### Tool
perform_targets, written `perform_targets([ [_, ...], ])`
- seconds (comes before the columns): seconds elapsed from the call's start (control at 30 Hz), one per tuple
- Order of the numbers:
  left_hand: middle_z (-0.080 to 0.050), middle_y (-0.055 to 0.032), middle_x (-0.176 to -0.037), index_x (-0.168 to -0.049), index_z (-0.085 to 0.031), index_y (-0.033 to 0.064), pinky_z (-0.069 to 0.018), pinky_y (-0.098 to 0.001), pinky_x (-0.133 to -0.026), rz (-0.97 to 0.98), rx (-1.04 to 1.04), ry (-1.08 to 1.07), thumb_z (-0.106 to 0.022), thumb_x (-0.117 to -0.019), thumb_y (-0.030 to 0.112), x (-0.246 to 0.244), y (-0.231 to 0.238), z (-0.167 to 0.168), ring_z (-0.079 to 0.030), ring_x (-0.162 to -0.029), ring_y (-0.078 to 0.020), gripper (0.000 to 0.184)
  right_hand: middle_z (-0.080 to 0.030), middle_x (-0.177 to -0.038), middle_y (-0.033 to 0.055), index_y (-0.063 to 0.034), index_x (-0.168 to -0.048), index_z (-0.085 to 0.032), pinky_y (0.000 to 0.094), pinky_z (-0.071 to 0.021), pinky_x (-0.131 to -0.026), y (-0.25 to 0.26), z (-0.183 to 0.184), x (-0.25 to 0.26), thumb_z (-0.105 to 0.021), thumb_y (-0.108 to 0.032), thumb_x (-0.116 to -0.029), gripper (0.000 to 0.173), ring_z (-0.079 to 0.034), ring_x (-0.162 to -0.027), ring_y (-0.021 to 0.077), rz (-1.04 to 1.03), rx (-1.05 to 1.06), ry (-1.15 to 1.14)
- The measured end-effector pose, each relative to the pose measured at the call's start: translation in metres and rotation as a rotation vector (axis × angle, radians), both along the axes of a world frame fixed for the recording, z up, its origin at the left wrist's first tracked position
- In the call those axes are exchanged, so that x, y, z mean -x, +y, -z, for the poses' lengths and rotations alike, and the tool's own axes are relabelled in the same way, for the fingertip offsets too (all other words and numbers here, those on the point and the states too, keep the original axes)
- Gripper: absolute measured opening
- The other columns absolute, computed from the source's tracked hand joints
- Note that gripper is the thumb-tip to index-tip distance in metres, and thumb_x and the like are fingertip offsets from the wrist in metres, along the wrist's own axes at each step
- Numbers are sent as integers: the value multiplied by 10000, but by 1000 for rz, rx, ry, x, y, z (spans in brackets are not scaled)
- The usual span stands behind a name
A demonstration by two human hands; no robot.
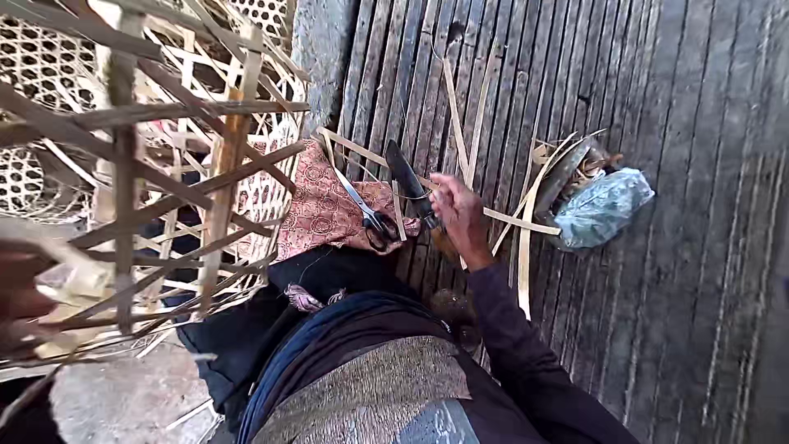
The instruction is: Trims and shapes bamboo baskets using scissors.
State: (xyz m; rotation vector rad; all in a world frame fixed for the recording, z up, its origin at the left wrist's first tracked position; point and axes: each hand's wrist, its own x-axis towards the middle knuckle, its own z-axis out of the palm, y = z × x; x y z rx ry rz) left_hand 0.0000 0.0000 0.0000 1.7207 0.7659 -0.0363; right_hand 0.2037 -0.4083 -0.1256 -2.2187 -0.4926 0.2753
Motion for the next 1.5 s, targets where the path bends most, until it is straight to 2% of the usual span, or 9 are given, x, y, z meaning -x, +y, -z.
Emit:
perform_targets([
  [0.07,-646,80,-769,-1225,-552,91,-520,-101,-520,-58,114,-60,-369,-1040,30,6,-7,12,-627,-603,38,267,-679,-1126,232,-12,-1355,-597,525,-577,-790,-12,37,20,-516,-94,-1057,320,-695,-873,356,-20,116,65],
  [0.27,-680,85,-741,-1182,-577,46,-526,-110,-524,-14,25,-132,-426,-993,-15,13,-4,21,-646,-586,34,250,-670,-1133,256,10,-1233,-698,526,-579,-848,35,85,46,-655,-39,-949,291,-674,-1043,413,-176,231,-41],
  [0.47,-737,97,-892,-1307,-542,146,-605,-181,-618,-41,130,-160,-453,-1064,207,17,-26,12,-718,-729,-12,266,-640,-1204,283,-31,-1429,-567,595,-532,-842,73,108,46,-681,-195,-960,510,-656,-1060,458,-303,446,-145],
  [0.57,-723,32,-935,-1310,-598,120,-610,-232,-672,-136,85,-278,-539,-1053,393,52,-14,55,-708,-743,-83,379,-654,-1275,261,-33,-1496,-485,622,-525,-918,69,93,35,-648,-211,-990,561,-672,-1098,441,-279,381,227],
  [0.73,-732,35,-935,-1172,-617,63,-620,-264,-727,-187,121,-306,-465,-1031,182,44,-21,55,-722,-809,-97,239,-691,-1031,126,-22,-1401,-556,336,-561,-819,30,95,30,-479,-130,-1038,386,-670,-872,171,-77,-236,971],
  [0.9,-724,14,-851,-1128,-719,82,-569,-219,-528,-23,-20,-668,-598,-975,73,-21,-49,9,-658,-630,-70,195,-735,-944,117,21,-1324,-506,318,-621,-699,25,67,41,-427,-171,-1027,362,-732,-782,189,83,-845,1160],
  [1.1,-701,105,-738,-1015,-738,134,-526,-128,-495,52,-139,-675,-526,-997,99,-40,-56,-15,-623,-571,26,216,-698,-1108,-2,33,-1523,-366,251,-578,-810,36,-8,19,-601,-366,-1014,688,-672,-936,73,-243,-630,276],
  [1.27,-665,115,-680,-936,-744,126,-489,-122,-474,47,-217,-635,-531,-981,109,-42,-59,-20,-589,-539,34,218,-651,-1148,170,55,-1389,-543,224,-474,-946,55,-67,1,-594,-530,-964,724,-597,-1055,130,-432,-206,-522],
  [1.5,-627,69,-617,-851,-732,119,-450,-163,-413,173,-287,-635,-532,-964,129,-43,-57,-16,-551,-480,-6,230,-681,-1008,154,-16,-1311,-656,364,-509,-842,88,-93,0,-639,-390,-889,564,-618,-930,274,-496,23,-839],
])
